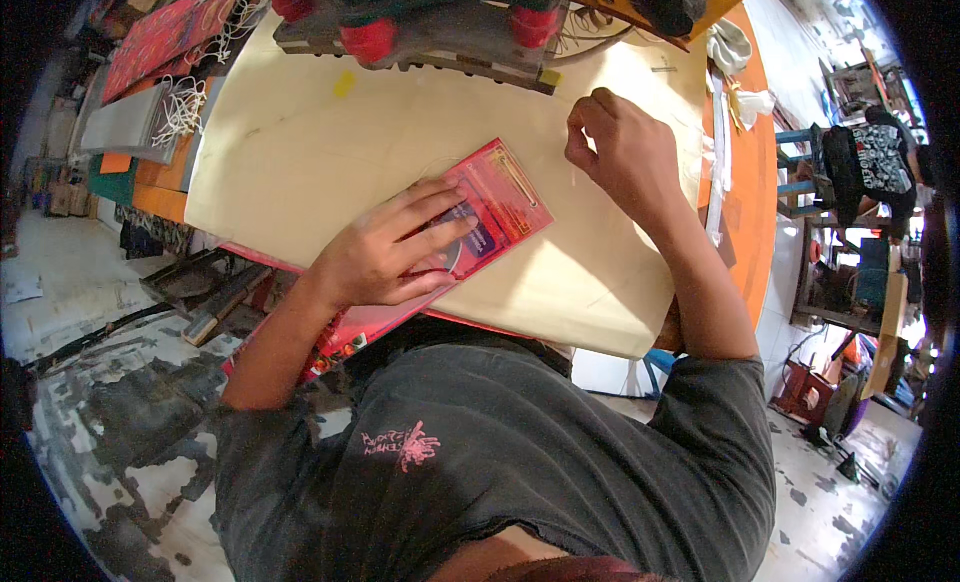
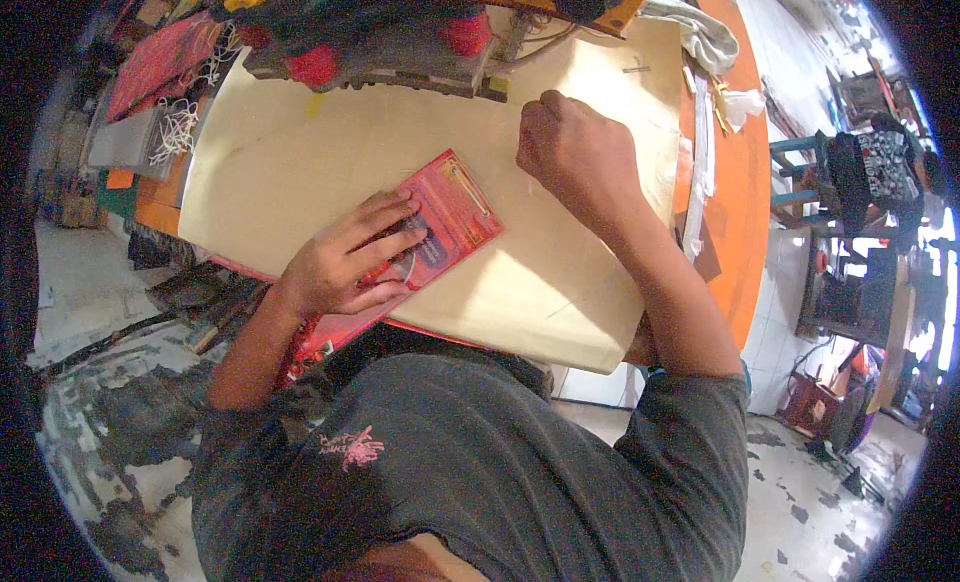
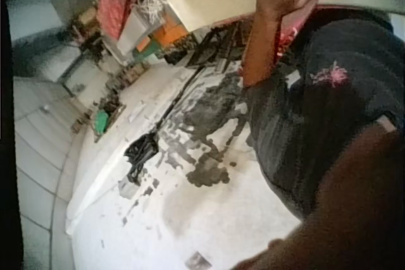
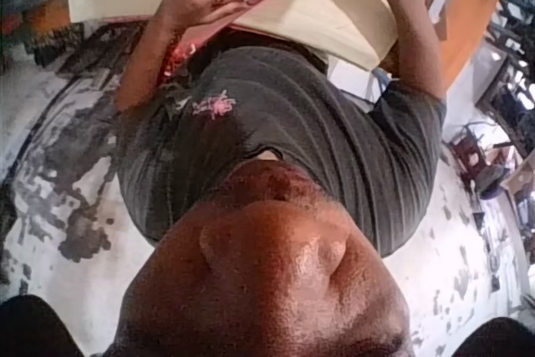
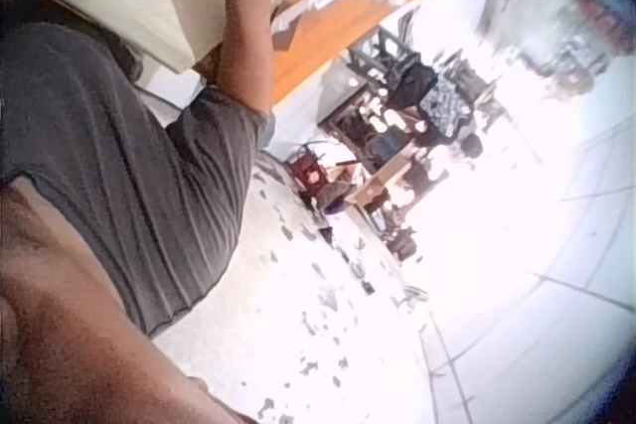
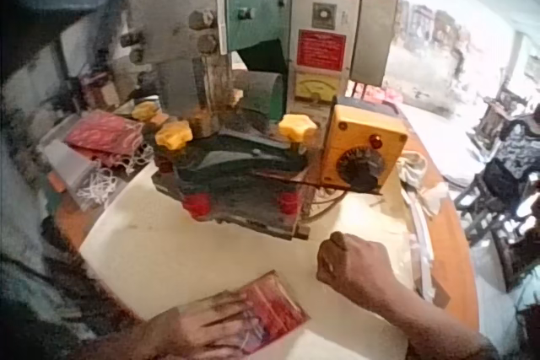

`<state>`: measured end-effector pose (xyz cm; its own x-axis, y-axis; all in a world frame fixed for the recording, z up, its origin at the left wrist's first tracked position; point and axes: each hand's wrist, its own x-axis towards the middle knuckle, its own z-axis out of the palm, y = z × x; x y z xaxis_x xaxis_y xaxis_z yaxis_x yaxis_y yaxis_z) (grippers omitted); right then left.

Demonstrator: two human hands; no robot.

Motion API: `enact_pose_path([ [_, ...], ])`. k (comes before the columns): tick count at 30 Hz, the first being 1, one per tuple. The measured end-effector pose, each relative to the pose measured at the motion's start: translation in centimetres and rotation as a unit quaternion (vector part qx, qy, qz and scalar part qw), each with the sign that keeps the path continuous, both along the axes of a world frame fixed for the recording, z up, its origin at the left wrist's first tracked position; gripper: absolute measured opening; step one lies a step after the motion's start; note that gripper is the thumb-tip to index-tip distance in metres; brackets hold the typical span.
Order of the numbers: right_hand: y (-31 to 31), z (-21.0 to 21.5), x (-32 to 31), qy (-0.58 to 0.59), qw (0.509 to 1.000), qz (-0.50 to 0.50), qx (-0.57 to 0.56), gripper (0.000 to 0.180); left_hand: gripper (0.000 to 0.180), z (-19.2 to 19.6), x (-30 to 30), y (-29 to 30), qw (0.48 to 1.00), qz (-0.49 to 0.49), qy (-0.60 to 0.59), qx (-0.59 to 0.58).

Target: The person places an object inside a pink bag and then uses a heat sealer to seal the edge of the bag.

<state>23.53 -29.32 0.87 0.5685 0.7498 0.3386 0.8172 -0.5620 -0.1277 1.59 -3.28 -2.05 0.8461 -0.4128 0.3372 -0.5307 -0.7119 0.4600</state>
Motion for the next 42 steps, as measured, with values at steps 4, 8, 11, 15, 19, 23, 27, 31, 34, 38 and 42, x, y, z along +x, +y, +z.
enact_pose_path([
  [4,-0.7,-0.3,2.0,-0.046,0.996,-0.069,0.037,0.013,0.073,-0.4,0.0,-0.1,0.999,-0.04,0.011,-0.015],
  [8,-2.2,-0.3,4.3,-0.031,0.99,-0.107,0.089,0.017,0.076,-0.5,-0.1,-0.1,0.997,-0.07,0.021,-0.019],
  [11,-2.1,-0.5,4.3,0.004,0.986,-0.095,0.135,0.017,0.072,-0.3,0.1,-0.2,0.997,-0.072,0.012,-0.014],
  [15,-1.7,-0.8,4.0,0.17,0.973,-0.071,0.14,0.022,0.076,-0.2,-0.2,-0.4,0.998,-0.049,0.024,-0.021],
  [19,-1.3,-0.8,2.9,0.29,0.947,0.026,0.138,0.024,0.083,0.7,0.1,-0.5,0.999,0.006,0.028,-0.013],
  [23,-1.1,-0.9,1.6,0.505,0.841,0.089,0.173,0.021,0.088,0.7,0.1,-0.2,0.998,0.06,0.023,0.02],
  [27,-1.7,0.5,2.1,0.659,0.718,0.209,0.084,0.031,0.087,0.2,0.0,-0.2,0.994,0.103,0.044,-0.004],
  [31,-2.1,1.3,2.0,0.672,0.686,0.277,0.027,0.03,0.086,0.1,0.2,-0.4,0.99,0.129,0.046,-0.027],
  [34,-1.4,0.6,1.1,0.659,0.707,0.222,0.127,0.033,0.085,0.4,0.2,-0.4,0.989,0.129,0.058,-0.033],
  [38,-0.4,-0.1,0.2,0.657,0.705,0.183,0.194,0.035,0.084,0.9,0.2,-0.5,0.99,0.117,0.052,-0.059],
  [42,0.2,0.1,-0.9,0.694,0.67,0.194,0.179,0.058,0.078,0.9,-0.2,-0.6,0.992,0.107,0.013,-0.068],
])
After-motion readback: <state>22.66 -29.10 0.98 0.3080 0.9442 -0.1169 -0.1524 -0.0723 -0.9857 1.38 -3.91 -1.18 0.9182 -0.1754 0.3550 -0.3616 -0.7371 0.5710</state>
